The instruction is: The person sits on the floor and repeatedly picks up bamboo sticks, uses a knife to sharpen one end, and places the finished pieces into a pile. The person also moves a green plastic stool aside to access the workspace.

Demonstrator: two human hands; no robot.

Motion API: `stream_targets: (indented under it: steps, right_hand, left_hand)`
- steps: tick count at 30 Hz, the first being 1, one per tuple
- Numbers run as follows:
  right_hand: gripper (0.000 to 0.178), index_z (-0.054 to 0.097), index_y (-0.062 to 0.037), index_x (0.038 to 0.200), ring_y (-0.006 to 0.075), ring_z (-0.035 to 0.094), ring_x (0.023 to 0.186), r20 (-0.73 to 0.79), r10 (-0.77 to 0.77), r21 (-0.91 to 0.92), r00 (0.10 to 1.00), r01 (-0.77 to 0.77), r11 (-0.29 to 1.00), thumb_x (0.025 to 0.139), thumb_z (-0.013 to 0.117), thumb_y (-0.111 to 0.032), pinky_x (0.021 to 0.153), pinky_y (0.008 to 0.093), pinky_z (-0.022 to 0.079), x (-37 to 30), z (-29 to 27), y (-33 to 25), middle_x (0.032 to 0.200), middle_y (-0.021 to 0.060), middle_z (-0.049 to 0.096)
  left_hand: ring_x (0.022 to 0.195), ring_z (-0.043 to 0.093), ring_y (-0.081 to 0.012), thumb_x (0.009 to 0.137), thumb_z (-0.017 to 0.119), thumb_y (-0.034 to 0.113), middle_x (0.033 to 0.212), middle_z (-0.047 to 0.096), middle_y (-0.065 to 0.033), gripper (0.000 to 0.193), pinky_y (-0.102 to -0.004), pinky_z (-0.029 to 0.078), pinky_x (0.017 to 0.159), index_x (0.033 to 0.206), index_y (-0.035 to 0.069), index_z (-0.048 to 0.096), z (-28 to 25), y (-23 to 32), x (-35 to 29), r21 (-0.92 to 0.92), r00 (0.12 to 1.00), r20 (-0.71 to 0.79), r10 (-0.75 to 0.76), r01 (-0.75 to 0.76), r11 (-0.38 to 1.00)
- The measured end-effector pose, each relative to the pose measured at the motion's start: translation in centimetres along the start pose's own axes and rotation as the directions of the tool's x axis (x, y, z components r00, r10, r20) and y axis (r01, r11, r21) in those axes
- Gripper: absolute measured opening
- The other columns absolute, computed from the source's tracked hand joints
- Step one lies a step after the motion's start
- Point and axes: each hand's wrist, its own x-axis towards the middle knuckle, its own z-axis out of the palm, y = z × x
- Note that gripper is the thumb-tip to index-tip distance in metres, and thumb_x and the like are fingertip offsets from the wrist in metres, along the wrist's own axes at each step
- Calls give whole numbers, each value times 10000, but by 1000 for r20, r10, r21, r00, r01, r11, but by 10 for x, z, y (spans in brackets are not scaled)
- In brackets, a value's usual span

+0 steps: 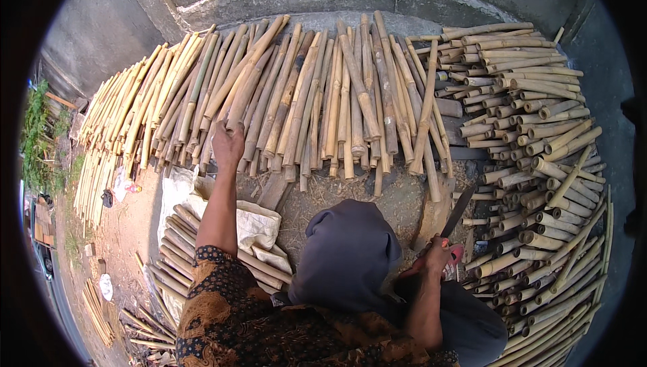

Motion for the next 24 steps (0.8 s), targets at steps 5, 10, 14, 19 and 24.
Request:
stream_targets:
  steps: [5,10,14,19,24]
  right_hand:
    - [241,558,-94,765,119,467,494,23,-46,11,999,46,999,937,613,-252,472,332,354,-8,18,-10,598,-25,476]
    - [230,565,-91,797,100,446,497,122,-123,33,985,120,992,968,596,-242,475,326,349,-29,29,-28,606,-36,461]
    - [245,575,-59,801,102,461,525,99,-200,-19,975,202,979,982,598,-222,507,325,382,-46,25,-54,623,-18,489]
    - [278,619,10,878,171,554,602,31,-371,-225,928,368,902,977,634,-250,619,351,462,-69,12,-86,666,68,577]
    - [276,652,7,986,438,686,763,6,-484,-329,875,458,826,948,675,-266,691,460,525,-82,-2,-111,774,242,676]
  left_hand:
    - [943,647,-200,1022,653,305,1016,650,-134,327,-316,520,841,1124,0,597,-149,73,35,-446,813,-567,132,-438,781]
    - [839,620,-228,1014,652,385,926,571,-124,422,-391,581,743,1154,18,496,-253,161,42,-760,798,-588,134,-601,246]
    - [723,474,-174,1058,547,457,843,488,-73,498,-353,459,673,1232,-7,492,-280,216,35,-891,862,-403,309,-446,84]
    - [725,462,-183,1099,388,500,831,446,-71,544,-366,459,680,1305,2,466,-216,280,4,-983,896,-183,405,-153,-105]
    - [780,509,-200,1090,428,454,897,485,-102,456,-392,482,756,1243,27,477,-107,347,-84,-992,959,73,275,100,-82]
